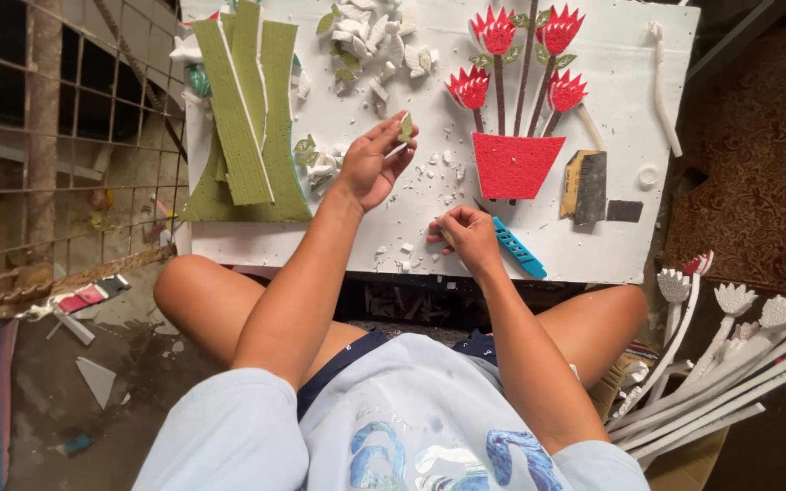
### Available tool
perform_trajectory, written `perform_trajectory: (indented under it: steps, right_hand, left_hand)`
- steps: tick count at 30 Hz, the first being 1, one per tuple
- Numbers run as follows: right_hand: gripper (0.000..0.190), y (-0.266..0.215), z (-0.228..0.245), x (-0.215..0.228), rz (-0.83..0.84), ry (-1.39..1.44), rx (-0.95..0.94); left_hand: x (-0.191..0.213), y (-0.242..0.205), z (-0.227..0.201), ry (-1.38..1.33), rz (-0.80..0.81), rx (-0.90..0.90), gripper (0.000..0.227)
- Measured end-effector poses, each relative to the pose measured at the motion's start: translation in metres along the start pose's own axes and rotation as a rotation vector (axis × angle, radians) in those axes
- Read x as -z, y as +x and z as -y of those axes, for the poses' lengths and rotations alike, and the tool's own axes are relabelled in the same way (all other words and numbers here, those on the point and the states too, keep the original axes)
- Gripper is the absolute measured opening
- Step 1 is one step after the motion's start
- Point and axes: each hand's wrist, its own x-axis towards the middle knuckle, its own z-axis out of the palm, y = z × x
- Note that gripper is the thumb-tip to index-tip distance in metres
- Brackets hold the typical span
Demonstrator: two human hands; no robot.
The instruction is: The person is manually assembling small green foam leaves with white foam components for a decorative craft project.
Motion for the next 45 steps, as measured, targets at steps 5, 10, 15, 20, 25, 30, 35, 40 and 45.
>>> perform_trajectory:
  steps: [5, 10, 15, 20, 25, 30, 35, 40, 45]
  right_hand:
    - [0.009, -0.016, 0.015, -0.004, 0.011, 0.014, 0.018]
    - [0.008, -0.013, 0.011, -0.003, 0.022, 0.104, 0.029]
    - [0.009, -0.042, 0.06, -0.018, -0.004, 0.219, 0.224]
    - [0.01, -0.078, 0.103, -0.028, 0.012, 0.147, 0.389]
    - [0.009, -0.085, 0.111, -0.031, 0.038, 0.015, 0.518]
    - [0.009, -0.088, 0.11, -0.028, 0.036, -0.094, 0.654]
    - [0.009, -0.092, 0.108, -0.026, 0.034, -0.104, 0.697]
    - [0.009, -0.093, 0.11, -0.027, 0.029, -0.108, 0.72]
    - [0.01, -0.092, 0.108, -0.026, 0.027, -0.11, 0.757]
  left_hand:
    - [0.025, -0.021, -0.001, -0.079, 0.004, -0.028, 0.032]
    - [0.02, -0.054, -0.005, -0.142, 0.075, 0.001, 0.034]
    - [0.013, -0.077, 0.013, -0.139, 0.166, 0.026, 0.034]
    - [0.001, -0.098, 0.028, -0.141, 0.182, 0.052, 0.034]
    - [-0.013, -0.106, 0.029, -0.133, 0.215, 0.032, 0.034]
    - [-0.016, -0.106, 0.029, -0.126, 0.249, -0.002, 0.033]
    - [-0.021, -0.108, 0.029, -0.093, 0.248, -0.03, 0.033]
    - [-0.025, -0.11, 0.028, -0.082, 0.257, -0.042, 0.032]
    - [-0.029, -0.112, 0.026, -0.057, 0.269, -0.062, 0.03]
